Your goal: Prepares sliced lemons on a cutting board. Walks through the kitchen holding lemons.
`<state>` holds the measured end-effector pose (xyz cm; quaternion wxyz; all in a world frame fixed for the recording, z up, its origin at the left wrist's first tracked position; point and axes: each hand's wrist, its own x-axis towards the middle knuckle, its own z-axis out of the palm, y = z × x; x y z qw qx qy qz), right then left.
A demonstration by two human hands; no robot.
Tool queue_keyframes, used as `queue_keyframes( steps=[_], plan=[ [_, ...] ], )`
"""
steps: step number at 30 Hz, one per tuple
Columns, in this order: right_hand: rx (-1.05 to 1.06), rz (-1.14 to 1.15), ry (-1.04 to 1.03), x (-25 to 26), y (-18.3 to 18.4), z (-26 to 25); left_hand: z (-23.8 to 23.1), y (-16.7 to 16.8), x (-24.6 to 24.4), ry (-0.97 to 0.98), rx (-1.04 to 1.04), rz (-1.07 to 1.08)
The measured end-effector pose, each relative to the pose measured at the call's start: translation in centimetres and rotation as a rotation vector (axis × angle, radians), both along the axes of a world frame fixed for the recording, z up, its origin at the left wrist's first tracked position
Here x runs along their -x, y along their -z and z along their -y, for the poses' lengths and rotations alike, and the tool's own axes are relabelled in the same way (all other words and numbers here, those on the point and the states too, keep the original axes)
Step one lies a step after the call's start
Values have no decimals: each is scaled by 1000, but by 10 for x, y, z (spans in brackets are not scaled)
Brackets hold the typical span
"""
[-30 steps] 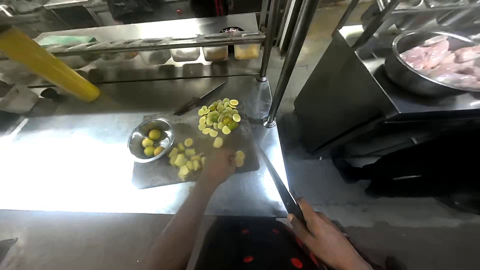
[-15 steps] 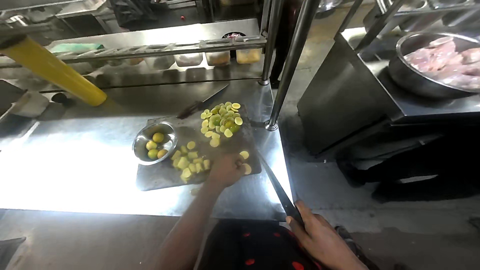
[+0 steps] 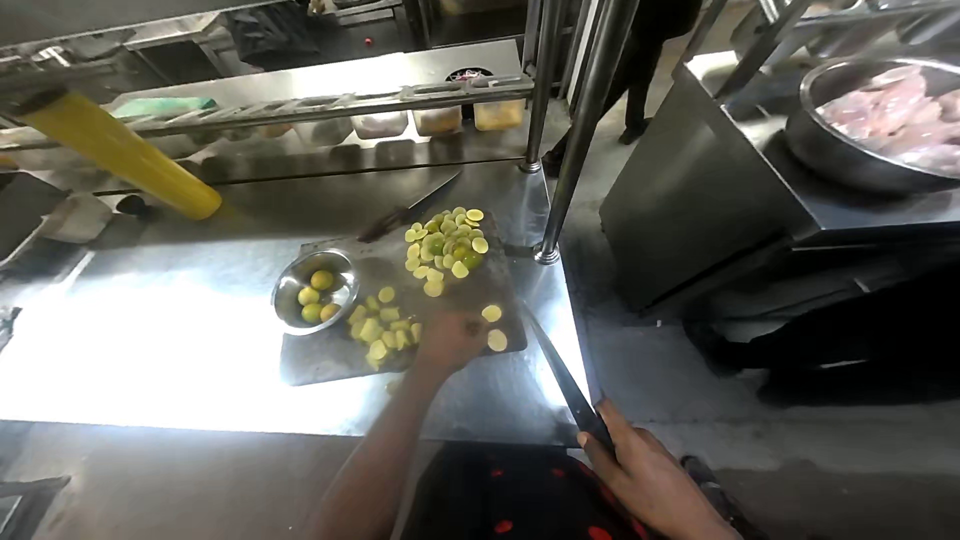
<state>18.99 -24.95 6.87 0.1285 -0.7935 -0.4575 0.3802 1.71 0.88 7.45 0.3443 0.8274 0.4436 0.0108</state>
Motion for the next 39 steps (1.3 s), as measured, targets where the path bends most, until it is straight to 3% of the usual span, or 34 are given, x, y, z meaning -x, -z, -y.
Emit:
queue_keyframes(
  steps=[4,7,11,15,21,24,27,31,39],
  plan=[
    [-12,-1,7,-1,1,-1,-10,-7,7,-53,-72,24],
    [-10,-6,8,-2,2,1,-28,-14,15,-84,-243,52],
    [6,-3,-11,-2,1,-1,-63,-3,17,4,-463,-172],
    [10,-9,-5,-1,0,0,-68,-15,12,66,-365,-411],
    [46,3,6,-3,2,3,-61,-53,27,-12,-296,-711],
    [41,4,-9,-3,2,-1,-48,-55,21,39,-316,-550],
    [28,8,-15,-2,-2,-5,-18,-36,2,189,-121,-310],
    [38,-20,-15,-4,-13,-5,-5,-13,-14,165,72,-272],
    [23,-40,-9,-6,-10,1,-17,-20,-6,38,64,-182]
  ],
)
